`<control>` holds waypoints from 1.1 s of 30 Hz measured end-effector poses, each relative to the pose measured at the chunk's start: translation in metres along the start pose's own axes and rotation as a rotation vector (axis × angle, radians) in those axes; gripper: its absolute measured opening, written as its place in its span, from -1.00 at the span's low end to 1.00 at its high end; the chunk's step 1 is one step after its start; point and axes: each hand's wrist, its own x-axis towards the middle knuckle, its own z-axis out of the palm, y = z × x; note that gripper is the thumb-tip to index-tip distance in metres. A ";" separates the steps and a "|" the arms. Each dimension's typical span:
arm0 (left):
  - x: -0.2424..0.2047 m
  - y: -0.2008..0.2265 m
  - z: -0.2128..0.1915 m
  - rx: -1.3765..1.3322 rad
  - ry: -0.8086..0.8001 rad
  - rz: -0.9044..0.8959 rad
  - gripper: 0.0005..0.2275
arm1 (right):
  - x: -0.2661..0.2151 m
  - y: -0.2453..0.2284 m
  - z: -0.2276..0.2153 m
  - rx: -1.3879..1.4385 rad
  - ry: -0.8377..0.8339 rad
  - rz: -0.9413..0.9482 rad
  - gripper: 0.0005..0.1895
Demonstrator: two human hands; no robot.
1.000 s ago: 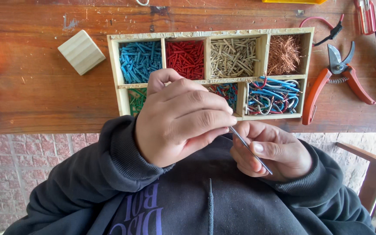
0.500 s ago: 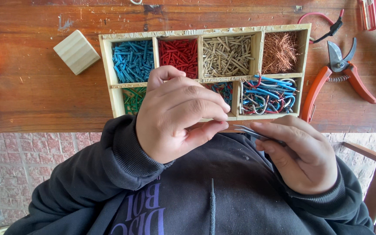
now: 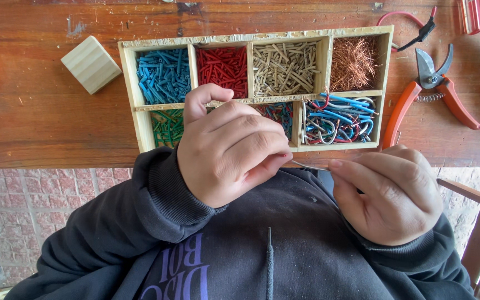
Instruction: The person repeatedly picks small copper wire pieces from a compartmentalized wooden box and wraps them around a small metal hook using their fingers. The person also selects colored plastic pins from the box and places them into the hook assembly. The process is repeated multiple times with different wire and pin combinations.
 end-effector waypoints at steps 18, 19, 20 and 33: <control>0.098 -0.016 0.032 -0.021 -0.112 0.146 -0.91 | 0.018 0.042 -0.043 -0.037 -0.005 0.209 -0.81; 0.103 -0.017 0.037 -0.027 -0.120 0.152 -0.91 | 0.018 0.048 -0.044 -0.039 -0.001 0.220 -0.81; 0.106 -0.017 0.042 -0.051 -0.119 0.161 -0.93 | 0.016 0.052 -0.044 -0.036 -0.018 0.190 -0.77; 0.120 -0.032 0.071 -0.023 -0.184 0.196 -0.90 | 0.010 0.095 -0.039 -0.074 -0.181 0.145 -0.49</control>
